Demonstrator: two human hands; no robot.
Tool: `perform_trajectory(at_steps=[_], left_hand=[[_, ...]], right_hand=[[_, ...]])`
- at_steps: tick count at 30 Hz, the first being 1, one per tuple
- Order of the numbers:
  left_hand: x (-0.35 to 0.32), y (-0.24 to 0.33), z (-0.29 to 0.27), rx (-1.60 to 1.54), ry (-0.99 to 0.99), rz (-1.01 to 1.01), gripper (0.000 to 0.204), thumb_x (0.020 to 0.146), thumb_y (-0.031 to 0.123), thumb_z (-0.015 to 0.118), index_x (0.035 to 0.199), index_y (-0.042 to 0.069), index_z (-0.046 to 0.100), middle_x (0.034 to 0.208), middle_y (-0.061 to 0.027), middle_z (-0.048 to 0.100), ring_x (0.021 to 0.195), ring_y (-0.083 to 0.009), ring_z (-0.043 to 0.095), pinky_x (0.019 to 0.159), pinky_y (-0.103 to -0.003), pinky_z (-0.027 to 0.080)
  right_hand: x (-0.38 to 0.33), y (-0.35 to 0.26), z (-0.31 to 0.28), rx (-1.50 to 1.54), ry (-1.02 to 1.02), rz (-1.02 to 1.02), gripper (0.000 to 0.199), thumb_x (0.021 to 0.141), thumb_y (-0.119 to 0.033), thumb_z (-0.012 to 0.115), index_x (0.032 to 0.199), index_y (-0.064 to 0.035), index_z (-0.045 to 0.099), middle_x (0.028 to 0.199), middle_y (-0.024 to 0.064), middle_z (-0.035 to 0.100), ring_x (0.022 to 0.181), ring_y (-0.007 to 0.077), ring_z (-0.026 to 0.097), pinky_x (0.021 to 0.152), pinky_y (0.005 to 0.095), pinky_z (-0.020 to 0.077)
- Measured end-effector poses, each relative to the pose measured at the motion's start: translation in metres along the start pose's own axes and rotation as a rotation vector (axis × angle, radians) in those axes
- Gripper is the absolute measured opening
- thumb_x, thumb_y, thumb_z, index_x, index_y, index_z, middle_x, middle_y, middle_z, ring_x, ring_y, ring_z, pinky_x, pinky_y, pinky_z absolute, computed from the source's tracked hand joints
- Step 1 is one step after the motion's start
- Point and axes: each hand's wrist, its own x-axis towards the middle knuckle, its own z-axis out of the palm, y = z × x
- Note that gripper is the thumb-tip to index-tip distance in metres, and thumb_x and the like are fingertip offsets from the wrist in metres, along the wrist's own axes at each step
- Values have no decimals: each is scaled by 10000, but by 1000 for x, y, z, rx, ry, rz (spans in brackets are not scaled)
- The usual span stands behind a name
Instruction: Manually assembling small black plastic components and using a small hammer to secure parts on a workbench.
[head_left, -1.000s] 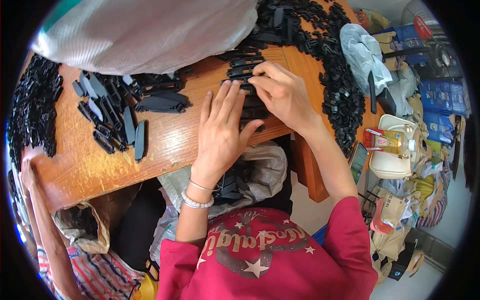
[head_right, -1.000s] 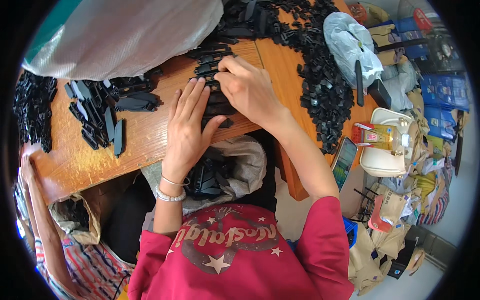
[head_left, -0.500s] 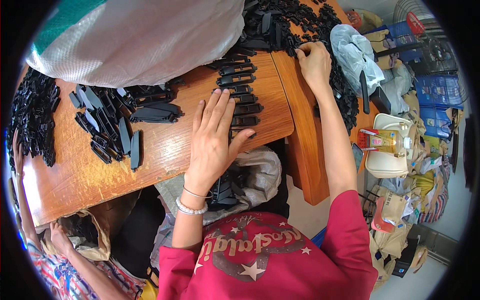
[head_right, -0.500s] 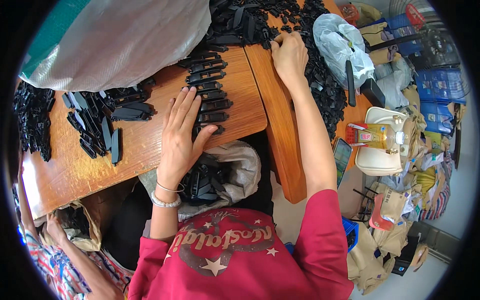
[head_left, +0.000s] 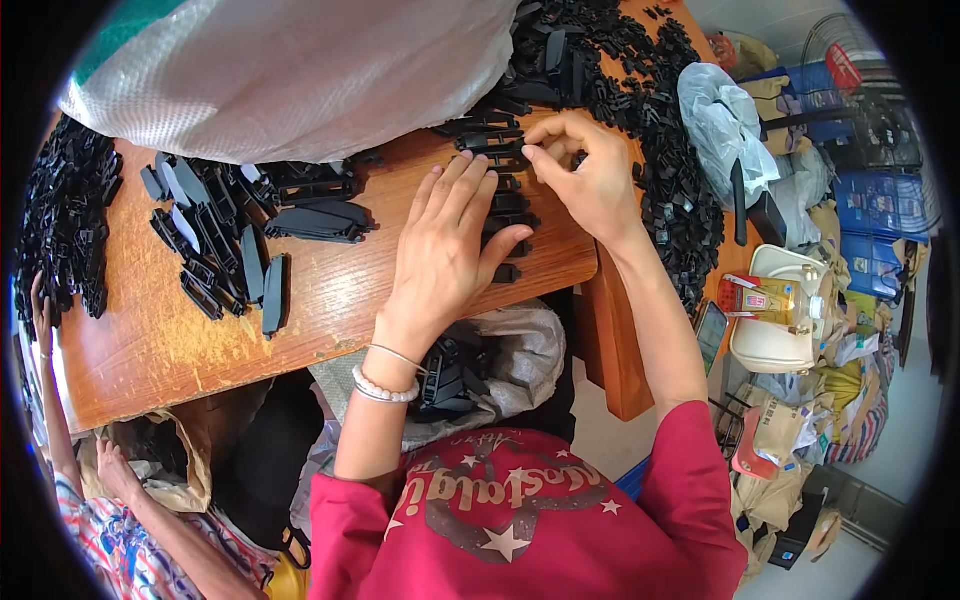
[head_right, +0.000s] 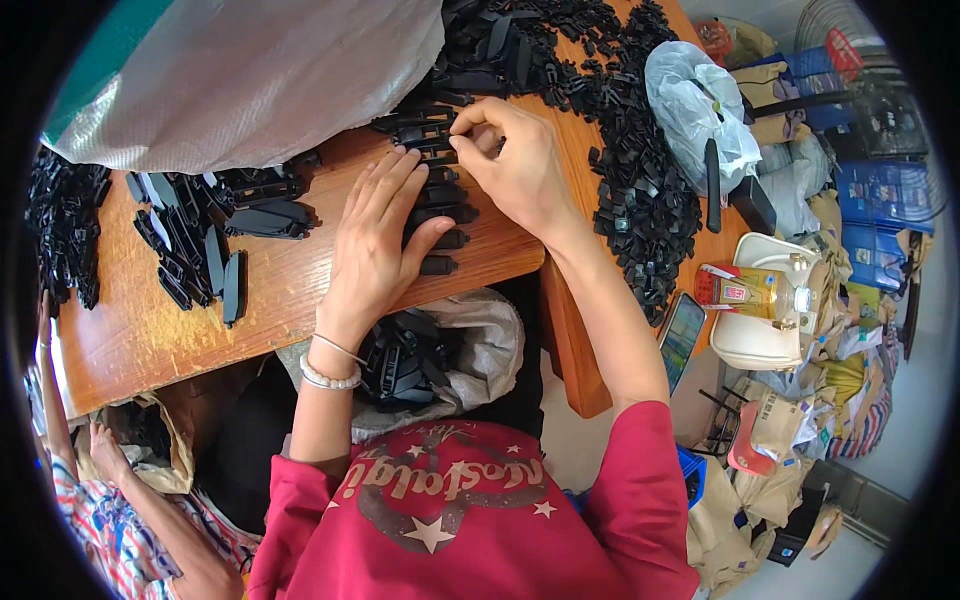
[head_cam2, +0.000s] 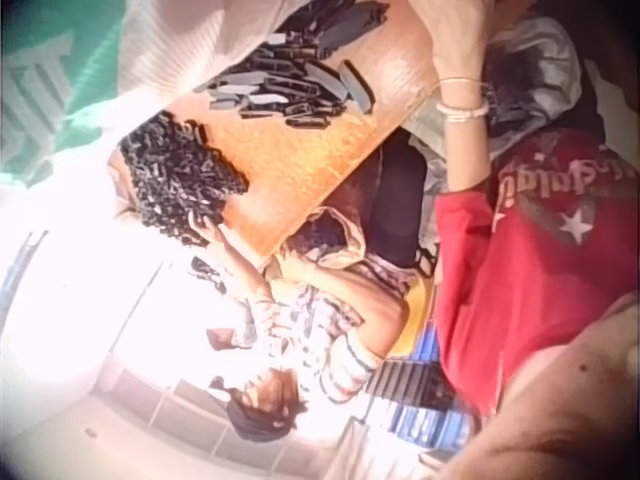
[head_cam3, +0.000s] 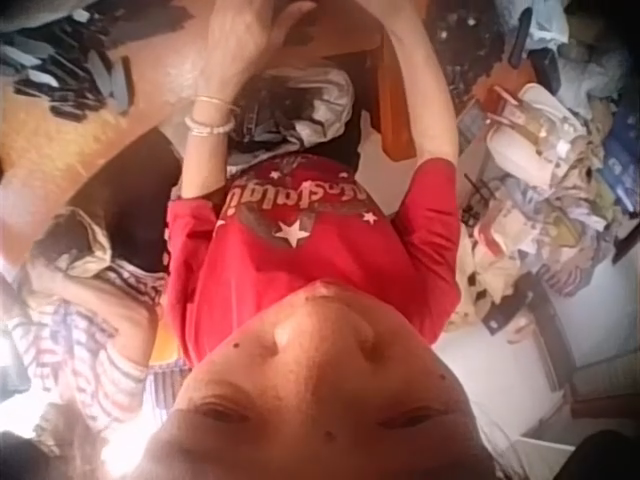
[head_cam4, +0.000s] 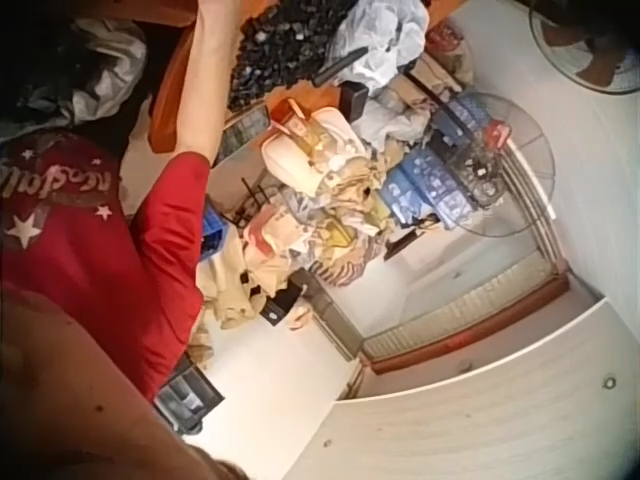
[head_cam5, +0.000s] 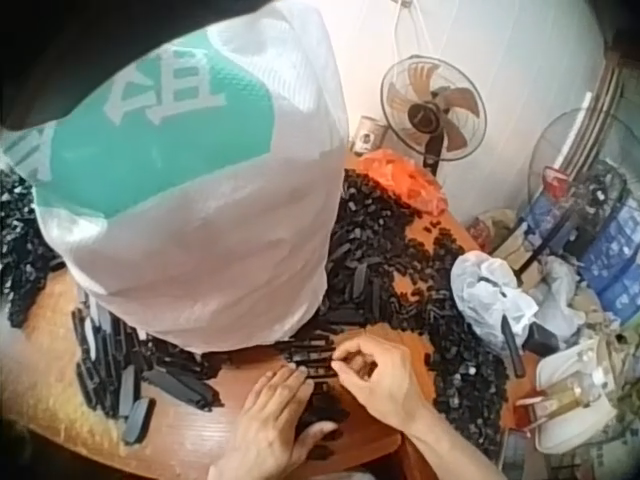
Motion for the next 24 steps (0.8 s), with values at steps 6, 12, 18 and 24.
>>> perform_trajectory(at_steps=[6,12,18,24], left_hand=[[-1,-4,2,-26,20,2,498,839,314,686,1156,-55,577,1243,-189,566,1219,-349,509,1039,-452,396],[0,-3,2,-35,27,1,472,838,294,689,1143,-51,586,1237,-186,571,1206,-355,520,1032,-450,405],[0,-2,0,-50,25,-8,460,834,284,694,1131,-53,592,1227,-186,579,1200,-355,525,1028,-452,409],[1,-1,0,-47,21,-15,462,828,279,700,1127,-59,601,1220,-187,585,1191,-347,533,1024,-451,414]], right_hand=[[-5,10,12,-128,12,-242,88,788,-8,702,867,9,667,797,78,688,595,132,596,553,242,471],[-6,23,15,-320,129,-524,110,750,0,704,852,-32,679,845,75,690,738,247,646,636,329,522],[-11,16,14,-399,72,-501,166,749,53,686,905,-5,682,906,102,658,777,266,653,679,327,523],[-16,22,15,-423,41,-493,178,759,41,665,930,-9,667,912,84,624,758,255,645,619,334,519]])
